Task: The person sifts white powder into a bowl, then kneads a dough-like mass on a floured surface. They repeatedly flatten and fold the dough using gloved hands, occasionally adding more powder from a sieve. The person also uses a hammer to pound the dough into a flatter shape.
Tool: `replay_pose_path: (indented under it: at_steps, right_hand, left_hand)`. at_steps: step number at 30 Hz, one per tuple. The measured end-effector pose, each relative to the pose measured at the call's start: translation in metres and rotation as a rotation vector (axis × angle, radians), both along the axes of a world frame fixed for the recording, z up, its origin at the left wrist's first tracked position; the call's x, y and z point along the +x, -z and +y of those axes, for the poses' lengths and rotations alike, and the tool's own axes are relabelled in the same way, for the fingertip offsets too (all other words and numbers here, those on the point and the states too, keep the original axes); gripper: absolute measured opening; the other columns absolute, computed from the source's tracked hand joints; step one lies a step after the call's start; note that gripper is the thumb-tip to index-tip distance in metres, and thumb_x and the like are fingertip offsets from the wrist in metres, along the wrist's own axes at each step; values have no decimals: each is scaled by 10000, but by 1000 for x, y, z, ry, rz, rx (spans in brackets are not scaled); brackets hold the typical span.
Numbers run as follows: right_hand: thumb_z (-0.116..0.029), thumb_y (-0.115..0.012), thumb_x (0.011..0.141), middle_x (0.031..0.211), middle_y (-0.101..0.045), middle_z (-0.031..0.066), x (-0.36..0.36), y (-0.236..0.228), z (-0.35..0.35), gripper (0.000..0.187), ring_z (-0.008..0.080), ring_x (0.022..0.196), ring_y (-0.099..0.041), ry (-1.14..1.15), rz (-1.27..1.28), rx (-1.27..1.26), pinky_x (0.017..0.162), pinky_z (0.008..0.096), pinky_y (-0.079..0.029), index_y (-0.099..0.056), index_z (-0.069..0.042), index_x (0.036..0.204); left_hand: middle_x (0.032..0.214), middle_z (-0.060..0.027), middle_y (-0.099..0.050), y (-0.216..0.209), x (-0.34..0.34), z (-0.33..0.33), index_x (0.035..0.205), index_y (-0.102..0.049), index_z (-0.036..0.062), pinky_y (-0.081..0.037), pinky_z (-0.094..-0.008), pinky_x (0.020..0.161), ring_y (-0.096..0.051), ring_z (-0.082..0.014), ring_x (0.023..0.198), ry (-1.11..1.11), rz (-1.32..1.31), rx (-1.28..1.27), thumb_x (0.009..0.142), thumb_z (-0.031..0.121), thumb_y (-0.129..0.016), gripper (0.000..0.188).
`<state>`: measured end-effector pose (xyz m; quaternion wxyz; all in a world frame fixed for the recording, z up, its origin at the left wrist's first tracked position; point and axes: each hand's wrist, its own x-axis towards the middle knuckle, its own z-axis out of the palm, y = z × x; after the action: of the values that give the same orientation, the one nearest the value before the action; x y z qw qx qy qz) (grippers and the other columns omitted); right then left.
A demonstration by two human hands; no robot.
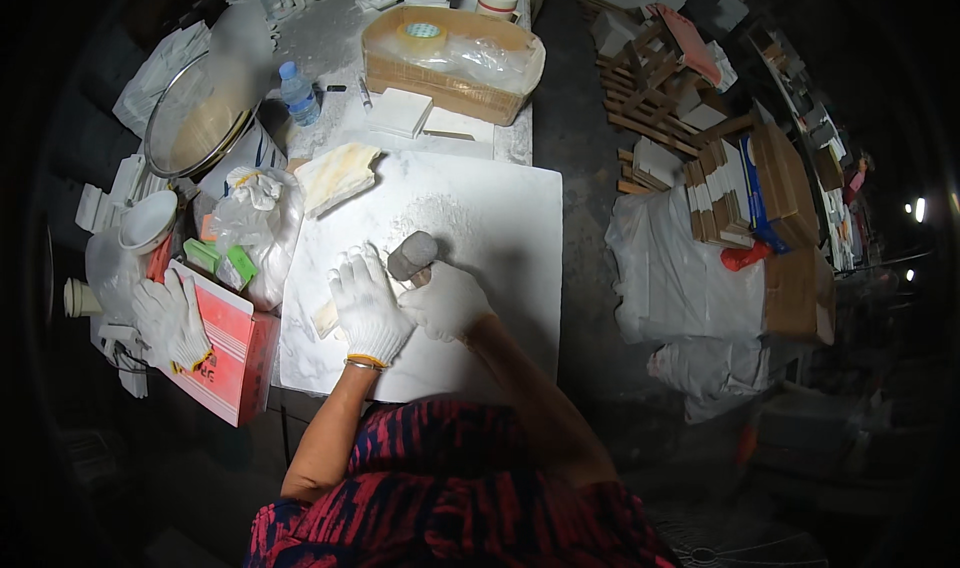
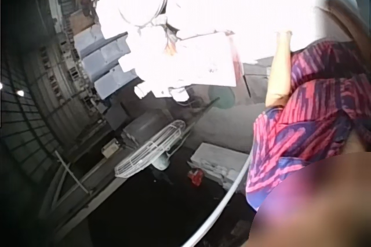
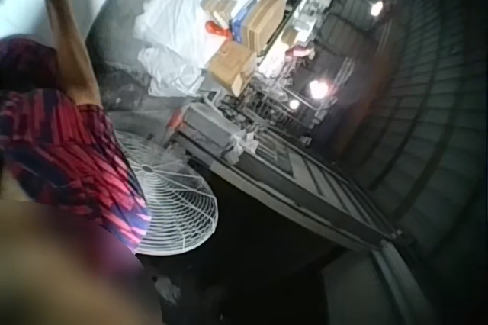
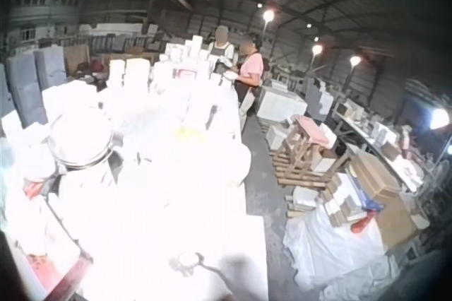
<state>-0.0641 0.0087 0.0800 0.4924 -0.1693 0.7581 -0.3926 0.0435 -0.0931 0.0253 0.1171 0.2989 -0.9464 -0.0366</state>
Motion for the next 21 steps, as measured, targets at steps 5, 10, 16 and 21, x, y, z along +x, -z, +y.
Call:
replay_pose_path:
  at_steps: [5,10,16,21]
  right_hand:
    - [-225,-764,838,649,-640,48,7,-58,24,292,113,583,-640,129,118,-67,557,295,-521,-648,-24,1016]
    - [-251,-712,880,812,-715,106,9,-54,28,297,240,768,-718,-154,606,268,659,358,-571,-654,-29,1069]
    - [-190,-712,866,853,-711,116,-11,52,19,214,252,798,-697,-200,546,94,631,356,-558,-655,-39,1008]
    - [-169,-747,837,678,-639,47,-9,-52,26,277,114,532,-578,236,102,-80,471,283,-463,-634,31,992]
  left_hand:
    - [1423,-264,-485,-11,3,-1,1495,-409,-55,-286,-584,1145,-417,-445,1363,0,3,182,640,620,-781,1152]
    - [1425,-233,-485,-17,-17,7,1490,-425,-26,-291,-628,1116,-423,-441,1351,-29,-103,129,669,726,-742,1158]
    - [1430,-221,-472,-14,-9,2,1488,-433,-12,-342,-604,1082,-414,-422,1356,-64,-167,94,707,722,-714,1108]
    - [1415,-228,-476,-16,-16,6,1486,-436,-12,-357,-581,1072,-427,-416,1333,-10,-151,105,721,676,-717,1066]
